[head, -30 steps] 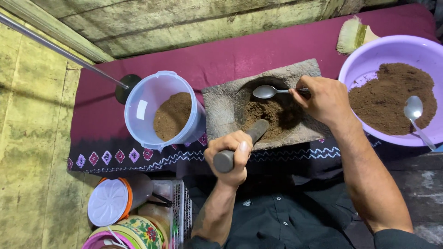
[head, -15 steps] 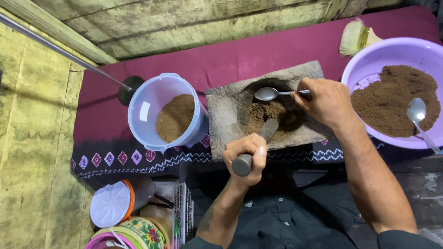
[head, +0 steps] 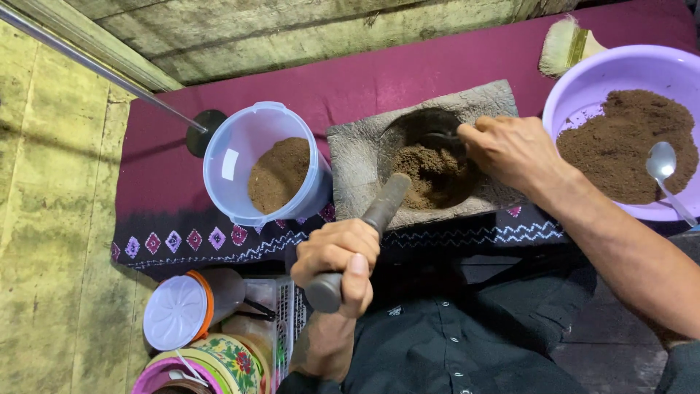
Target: Grinding and stirring brown powder in a stone mortar using a wooden pestle and a metal spoon
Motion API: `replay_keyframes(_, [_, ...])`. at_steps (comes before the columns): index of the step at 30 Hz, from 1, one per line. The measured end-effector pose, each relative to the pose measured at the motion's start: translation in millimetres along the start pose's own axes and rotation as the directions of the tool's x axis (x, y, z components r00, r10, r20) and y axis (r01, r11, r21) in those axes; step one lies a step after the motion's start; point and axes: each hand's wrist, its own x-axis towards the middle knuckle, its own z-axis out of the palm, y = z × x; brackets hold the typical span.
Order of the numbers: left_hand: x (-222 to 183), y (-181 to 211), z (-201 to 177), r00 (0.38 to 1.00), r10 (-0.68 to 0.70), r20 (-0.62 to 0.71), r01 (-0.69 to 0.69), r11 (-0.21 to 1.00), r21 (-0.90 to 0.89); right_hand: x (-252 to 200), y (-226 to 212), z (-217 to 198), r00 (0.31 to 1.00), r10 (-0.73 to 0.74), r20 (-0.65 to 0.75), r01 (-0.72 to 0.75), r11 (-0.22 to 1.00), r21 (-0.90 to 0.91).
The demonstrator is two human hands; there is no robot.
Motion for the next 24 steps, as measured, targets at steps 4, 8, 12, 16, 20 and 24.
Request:
replay_keyframes(4, [-6,-10,-8,0.998,0.054,-0.035,-0.056,0.998,-0.041,23,-20,-27,0.926,-0.044,0.376,-0.021,0.986,0.167])
replay_keyframes(8, [-7,-8,-8,0.998,0.055,-0.033,-0.056,0.998,-0.022,22,-9,-36,0.920,-0.193,0.341,0.149,0.977,0.152])
replay_keyframes(12, [-7,-11,-14,0.999,0.041,-0.036,-0.042,0.999,-0.033,15,9,-31,0.925,-0.208,0.319,0.241,0.968,-0.069])
replay_keyframes(16, [-5,-10,-13,0.999,0.032,-0.038,-0.033,0.999,-0.015,22,-16,-46,0.866,-0.045,0.497,0.061,0.998,-0.016])
replay_keyframes(20, [-5,-11,-13,0.998,0.039,-0.055,-0.041,0.998,-0.037,38,-28,-59,0.718,0.088,0.690,-0.285,0.942,0.176])
replay_keyframes(24, [-5,-10,-14,0.998,0.032,-0.049,-0.034,0.999,-0.036,25,-13,-48,0.713,0.098,0.695,-0.417,0.856,0.307])
